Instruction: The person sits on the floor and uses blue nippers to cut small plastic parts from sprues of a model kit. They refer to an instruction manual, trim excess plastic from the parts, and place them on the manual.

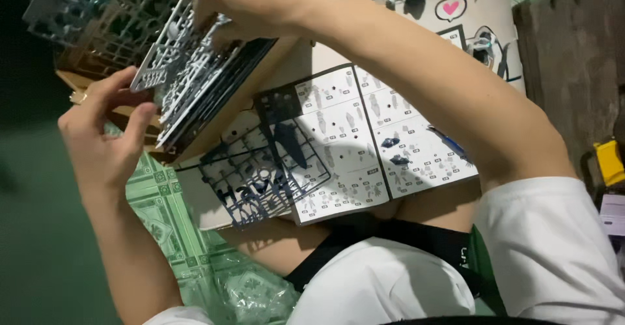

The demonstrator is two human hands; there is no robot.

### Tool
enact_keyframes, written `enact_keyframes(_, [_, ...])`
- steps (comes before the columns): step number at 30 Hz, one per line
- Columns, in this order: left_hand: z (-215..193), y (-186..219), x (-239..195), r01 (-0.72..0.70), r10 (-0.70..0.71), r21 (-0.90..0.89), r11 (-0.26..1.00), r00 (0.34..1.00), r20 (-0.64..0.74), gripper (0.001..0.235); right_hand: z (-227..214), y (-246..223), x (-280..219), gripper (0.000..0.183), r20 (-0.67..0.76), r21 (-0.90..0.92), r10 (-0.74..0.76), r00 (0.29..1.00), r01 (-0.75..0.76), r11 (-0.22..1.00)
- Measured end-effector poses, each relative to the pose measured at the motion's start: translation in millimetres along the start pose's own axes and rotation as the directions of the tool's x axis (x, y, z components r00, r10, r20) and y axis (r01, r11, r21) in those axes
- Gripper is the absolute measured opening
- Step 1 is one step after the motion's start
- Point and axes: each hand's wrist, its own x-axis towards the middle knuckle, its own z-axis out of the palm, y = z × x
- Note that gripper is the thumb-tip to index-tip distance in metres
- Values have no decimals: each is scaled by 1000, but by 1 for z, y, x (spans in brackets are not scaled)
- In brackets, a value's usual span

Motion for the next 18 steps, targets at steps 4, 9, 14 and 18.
enact_keyframes(4, [4,-6,1,14,-20,118,993,999,44,33,11,5,2,24,-62,-17,-37,997,36,999])
enact_keyframes(9, [10,-17,4,25,-21,152,988,999,-31,11,31,14,13,25,-241,-154,-74,968,37,987])
enact_keyframes(14, [14,-33,4,85,-72,95,992,988,-134,13,27,18,12,27,-204,-120,-93,974,69,990])
enact_keyframes(18, [14,-40,6,65,-44,121,991,986,-162,15,32,16,7,31,-182,-195,-65,981,29,980])
